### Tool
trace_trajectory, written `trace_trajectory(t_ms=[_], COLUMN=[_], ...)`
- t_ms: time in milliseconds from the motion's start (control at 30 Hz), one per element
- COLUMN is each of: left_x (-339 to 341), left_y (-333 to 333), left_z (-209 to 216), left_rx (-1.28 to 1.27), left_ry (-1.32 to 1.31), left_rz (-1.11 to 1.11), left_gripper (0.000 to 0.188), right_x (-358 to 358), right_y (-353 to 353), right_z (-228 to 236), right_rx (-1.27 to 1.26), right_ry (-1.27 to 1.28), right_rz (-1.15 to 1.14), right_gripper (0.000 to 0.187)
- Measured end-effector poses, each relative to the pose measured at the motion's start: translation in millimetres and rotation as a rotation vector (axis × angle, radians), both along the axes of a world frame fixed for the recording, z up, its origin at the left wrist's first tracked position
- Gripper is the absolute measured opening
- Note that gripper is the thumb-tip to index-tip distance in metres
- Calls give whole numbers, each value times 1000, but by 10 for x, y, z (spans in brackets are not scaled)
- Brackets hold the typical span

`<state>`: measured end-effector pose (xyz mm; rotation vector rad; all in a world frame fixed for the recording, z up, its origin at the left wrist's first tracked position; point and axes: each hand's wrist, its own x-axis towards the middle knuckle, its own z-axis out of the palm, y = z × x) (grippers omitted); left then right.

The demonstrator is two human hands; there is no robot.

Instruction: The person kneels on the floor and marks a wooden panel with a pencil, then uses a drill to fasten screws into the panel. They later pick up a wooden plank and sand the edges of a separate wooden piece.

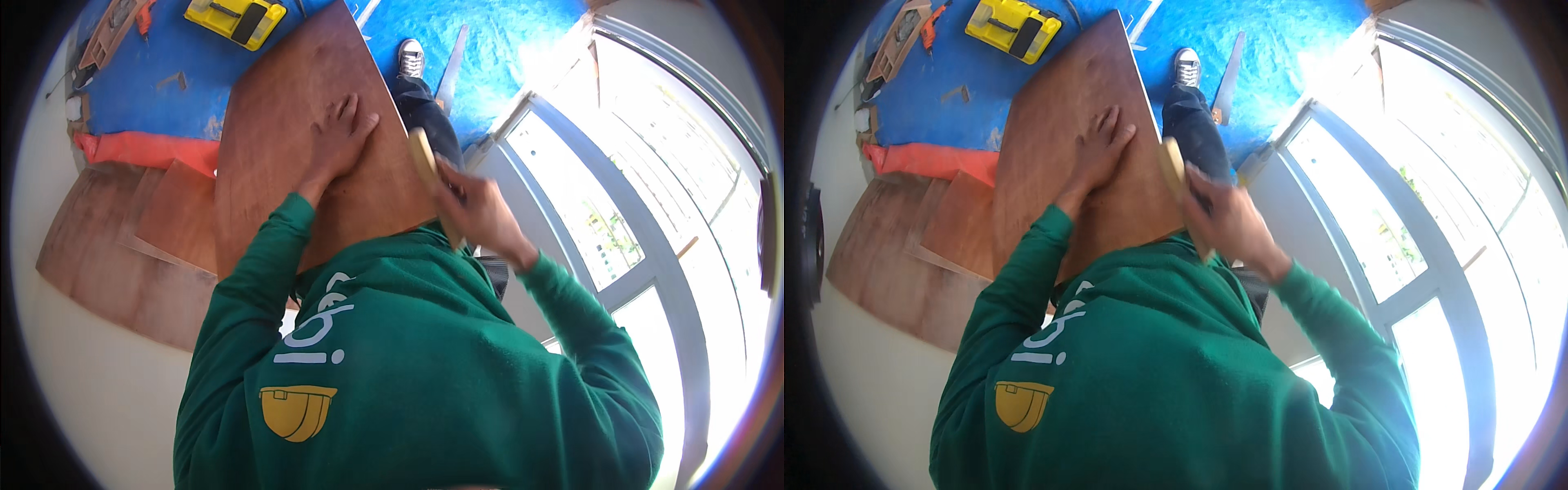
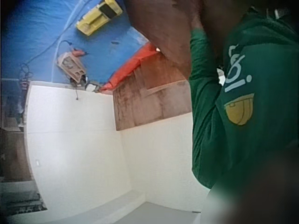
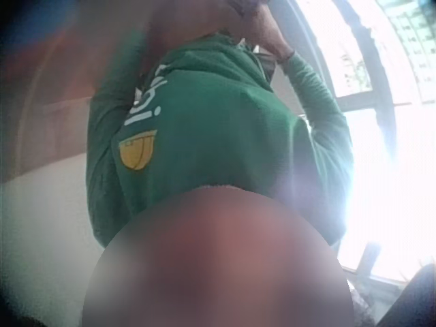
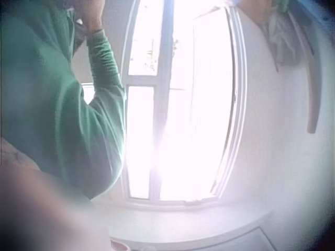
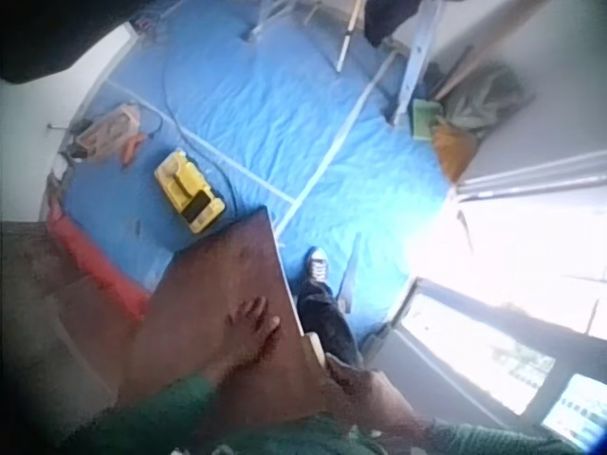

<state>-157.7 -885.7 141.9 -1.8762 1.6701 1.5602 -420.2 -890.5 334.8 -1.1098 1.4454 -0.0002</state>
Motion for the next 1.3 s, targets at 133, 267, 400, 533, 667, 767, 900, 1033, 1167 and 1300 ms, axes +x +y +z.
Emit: trace_trajectory(t_ms=[133,267,400,533,667,767,900,1033,1167,1300], left_x=[71,20,-100,-390,-492,-440,-381,-360,-359,-371], left_y=[-9,-178,-38,337,383,383,423,414,374,340], left_z=[-73,252,1140,1672,1677,1666,1665,1632,1677,1757], left_rx=[7,63,-30,-160,-211,-295,-309,-311,-302,-313], left_ry=[-2,82,315,-94,-81,-68,16,71,46,-1], left_rz=[-40,20,-169,-507,-413,-422,-375,-324,-331,-331], left_gripper=[91,93,108,101,95,90,89,90,92,90], right_x=[152,258,381,380,274,135,-166,-185,0,100], right_y=[-50,-338,-636,-780,-727,-368,323,429,131,-75], right_z=[-950,-1723,-2345,-2673,-2223,-1307,-38,474,45,-983], right_rx=[-121,-25,-65,-16,-25,-50,-36,67,-19,-91], right_ry=[70,51,130,192,149,118,41,106,164,115], right_rz=[-39,-62,-70,-6,-27,61,-83,-62,-15,-114], right_gripper=[49,37,45,66,67,58,43,43,45,47])
